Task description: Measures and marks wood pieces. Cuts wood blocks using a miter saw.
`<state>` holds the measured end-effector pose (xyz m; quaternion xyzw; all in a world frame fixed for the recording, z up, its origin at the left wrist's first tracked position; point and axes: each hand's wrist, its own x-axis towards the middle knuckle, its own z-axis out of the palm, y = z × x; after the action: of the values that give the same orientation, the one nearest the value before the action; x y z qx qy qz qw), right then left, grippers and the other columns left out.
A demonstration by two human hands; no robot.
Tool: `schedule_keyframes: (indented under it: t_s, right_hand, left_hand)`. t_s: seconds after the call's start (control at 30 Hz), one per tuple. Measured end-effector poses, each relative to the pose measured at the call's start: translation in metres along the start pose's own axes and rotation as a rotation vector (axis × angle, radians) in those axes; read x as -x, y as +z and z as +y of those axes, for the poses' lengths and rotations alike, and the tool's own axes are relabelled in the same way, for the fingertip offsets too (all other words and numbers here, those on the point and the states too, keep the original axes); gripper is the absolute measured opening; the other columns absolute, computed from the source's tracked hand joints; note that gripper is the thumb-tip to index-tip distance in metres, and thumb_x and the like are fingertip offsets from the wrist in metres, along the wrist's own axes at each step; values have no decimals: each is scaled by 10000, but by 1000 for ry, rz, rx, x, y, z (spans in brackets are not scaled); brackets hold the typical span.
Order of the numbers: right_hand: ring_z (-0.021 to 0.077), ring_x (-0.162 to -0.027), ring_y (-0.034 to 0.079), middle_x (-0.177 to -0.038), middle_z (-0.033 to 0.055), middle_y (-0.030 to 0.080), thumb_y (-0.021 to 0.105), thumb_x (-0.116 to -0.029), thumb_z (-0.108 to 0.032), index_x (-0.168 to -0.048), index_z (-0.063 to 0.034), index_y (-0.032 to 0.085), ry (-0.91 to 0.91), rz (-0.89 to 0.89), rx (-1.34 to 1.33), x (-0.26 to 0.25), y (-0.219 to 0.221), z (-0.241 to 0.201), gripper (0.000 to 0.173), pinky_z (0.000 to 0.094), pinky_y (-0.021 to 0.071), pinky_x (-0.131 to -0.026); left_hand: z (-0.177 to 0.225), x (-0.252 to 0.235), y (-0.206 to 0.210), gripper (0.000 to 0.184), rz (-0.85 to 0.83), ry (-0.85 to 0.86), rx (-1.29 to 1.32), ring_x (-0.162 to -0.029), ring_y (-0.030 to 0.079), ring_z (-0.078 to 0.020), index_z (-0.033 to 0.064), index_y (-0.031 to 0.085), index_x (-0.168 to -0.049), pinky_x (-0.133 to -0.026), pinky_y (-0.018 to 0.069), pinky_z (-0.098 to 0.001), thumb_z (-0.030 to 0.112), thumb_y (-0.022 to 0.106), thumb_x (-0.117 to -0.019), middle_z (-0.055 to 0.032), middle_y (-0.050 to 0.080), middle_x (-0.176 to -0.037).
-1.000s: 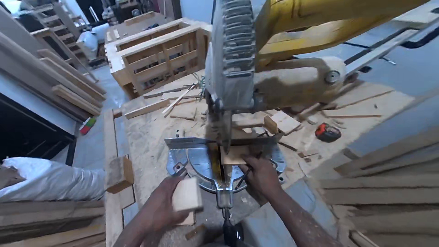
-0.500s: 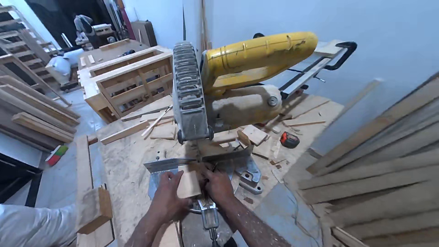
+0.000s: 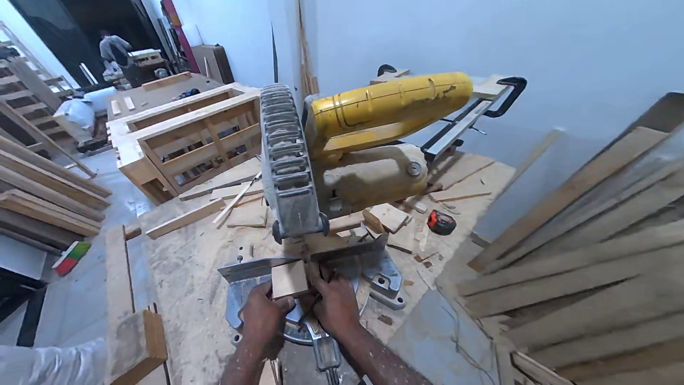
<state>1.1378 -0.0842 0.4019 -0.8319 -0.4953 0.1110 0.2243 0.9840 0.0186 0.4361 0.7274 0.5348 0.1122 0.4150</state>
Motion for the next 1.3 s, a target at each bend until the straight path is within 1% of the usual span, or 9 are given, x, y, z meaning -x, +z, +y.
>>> schedule_keyframes:
  t_s: [0.13,0.2,0.47,0.63,0.8,0.9,1.07,1.2,1.3]
  right_hand:
    - [356,-1379,514,-1506,127,555,577,-943,-552,-1415,-263,630,-26,-28,5,0,-2,2,555,538,359,-1161]
    - [365,-1352,538,-1455,138,598,551,-953,-591,-1418,-254,627,-32,3,6,2,0,3,580,536,365,-1159]
    - [368,-1321,574,-1425,125,630,562,-971,-520,-1354,-276,688,-46,91,20,1,7,3,471,540,398,-1133]
    - [361,-1374,532,-1477,117,589,586,-962,-499,-1342,-286,694,-28,44,36,0,3,1,449,530,372,-1162]
    - [375,-1306,576,-1316,159,681,620,-929,-232,-1295,-235,716,10,-20,46,-1,-6,-5,378,540,388,-1140]
    - [363,-1264,609,-1263,133,711,644,-916,-260,-1322,-268,702,0,35,54,-2,-2,-2,410,527,431,-1104]
    - [333,-1281,591,-1376,116,651,623,-956,-361,-1473,-264,579,-25,-66,-10,-6,-14,11,527,522,424,-1114]
    - [321,-1225,629,-1297,100,698,598,-963,-318,-1414,-266,640,-65,-15,-4,-7,-10,15,457,507,451,-1085]
    - [324,-1243,618,-1313,94,692,601,-960,-338,-1424,-278,628,-75,-30,1,-7,-8,17,468,520,435,-1097]
  left_hand:
    - [4,0,6,355,17,-34,104,-1031,700,-161,127,723,-1194,-947,566,-421,257,778,-868,-45,734,-1115]
    - [6,-1,9,342,30,-53,132,-1030,698,-165,115,712,-1215,-942,564,-415,231,747,-894,-56,728,-1133]
    - [8,-9,12,197,66,-80,236,-928,703,-150,95,737,-1118,-874,574,-394,196,666,-965,-46,739,-1014]
    - [16,-15,16,212,83,-100,208,-938,701,-167,110,741,-1069,-879,565,-433,254,732,-913,-44,736,-990]
    - [26,-15,17,370,75,-103,146,-1037,699,-189,88,710,-1163,-953,554,-449,245,809,-843,-72,734,-1087]
    - [28,-18,15,344,68,-115,131,-985,706,-175,88,719,-1123,-916,568,-423,216,830,-824,-64,738,-1041]
    - [24,-21,14,367,60,-119,31,-1035,694,-210,108,732,-1124,-957,542,-475,279,831,-814,-72,735,-1075]
    - [22,-20,14,336,81,-118,36,-1015,702,-186,132,748,-1100,-944,549,-461,283,836,-814,-44,746,-1051]
    - [19,-20,15,334,87,-110,56,-1020,706,-184,139,757,-1106,-951,552,-464,275,837,-812,-44,751,-1054]
